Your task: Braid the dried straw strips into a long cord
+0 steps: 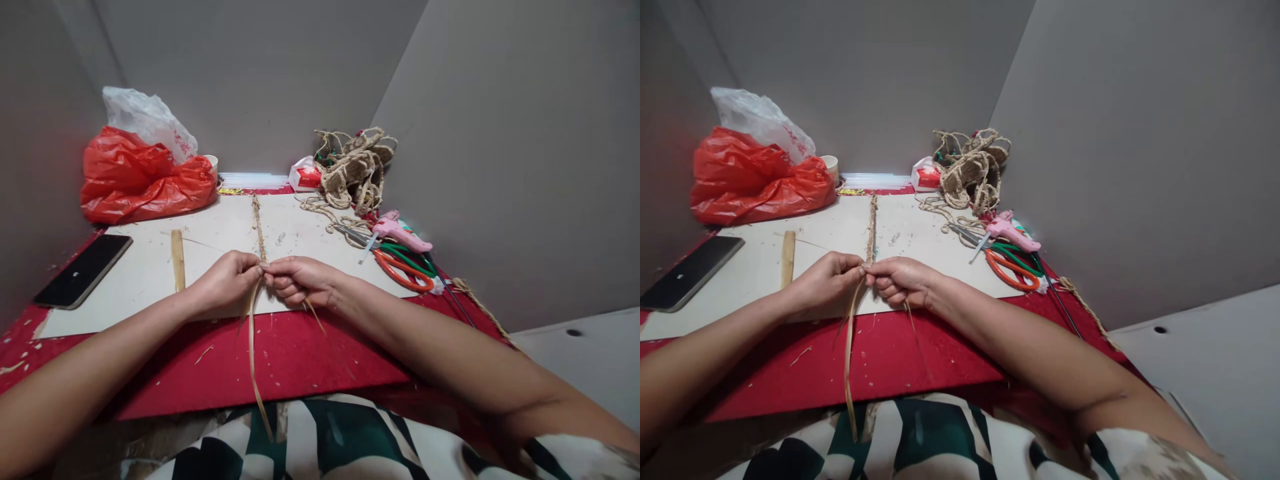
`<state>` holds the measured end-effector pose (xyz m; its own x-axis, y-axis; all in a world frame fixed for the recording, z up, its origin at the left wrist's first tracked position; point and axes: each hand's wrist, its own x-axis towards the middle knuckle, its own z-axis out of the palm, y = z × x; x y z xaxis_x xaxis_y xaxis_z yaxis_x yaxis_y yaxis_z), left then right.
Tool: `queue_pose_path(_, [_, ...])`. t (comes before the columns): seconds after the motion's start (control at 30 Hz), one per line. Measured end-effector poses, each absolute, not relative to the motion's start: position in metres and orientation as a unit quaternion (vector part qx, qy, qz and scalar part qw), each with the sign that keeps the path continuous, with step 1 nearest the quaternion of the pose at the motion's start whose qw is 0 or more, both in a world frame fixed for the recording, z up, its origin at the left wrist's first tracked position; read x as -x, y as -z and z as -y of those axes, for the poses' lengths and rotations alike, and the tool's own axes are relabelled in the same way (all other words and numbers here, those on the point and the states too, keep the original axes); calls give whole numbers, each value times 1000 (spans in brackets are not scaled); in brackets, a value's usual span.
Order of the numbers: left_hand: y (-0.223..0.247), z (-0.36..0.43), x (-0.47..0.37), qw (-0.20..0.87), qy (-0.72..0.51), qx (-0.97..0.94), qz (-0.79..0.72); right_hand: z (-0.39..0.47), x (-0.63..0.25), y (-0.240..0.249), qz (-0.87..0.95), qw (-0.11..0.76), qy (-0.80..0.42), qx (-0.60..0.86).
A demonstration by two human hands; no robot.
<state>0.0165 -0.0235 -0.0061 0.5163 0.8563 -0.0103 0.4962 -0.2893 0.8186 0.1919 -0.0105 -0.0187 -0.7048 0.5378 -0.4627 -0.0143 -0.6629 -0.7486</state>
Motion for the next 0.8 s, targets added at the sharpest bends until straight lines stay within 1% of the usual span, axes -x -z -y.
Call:
queue_pose_path(0.17, [-2, 29, -13, 415, -162, -782, -436, 26, -183, 19, 377, 252, -794, 405])
queue_pose_path(0.33, [-5, 40, -20, 480, -153, -743, -440, 35, -178, 16, 387, 307, -754, 432])
queue_pose_path(0.63, [13, 56, -38, 521, -242, -682, -452, 36, -179, 18, 378, 306, -775, 404])
queue_pose_path(0.73, [4, 53, -34, 528, -209, -685, -457, 35, -181, 19, 375, 301, -784, 393])
queue_pose_path(0.8, [-5, 46, -28, 509, -188, -689, -480, 33, -184, 19, 367, 297, -797, 378])
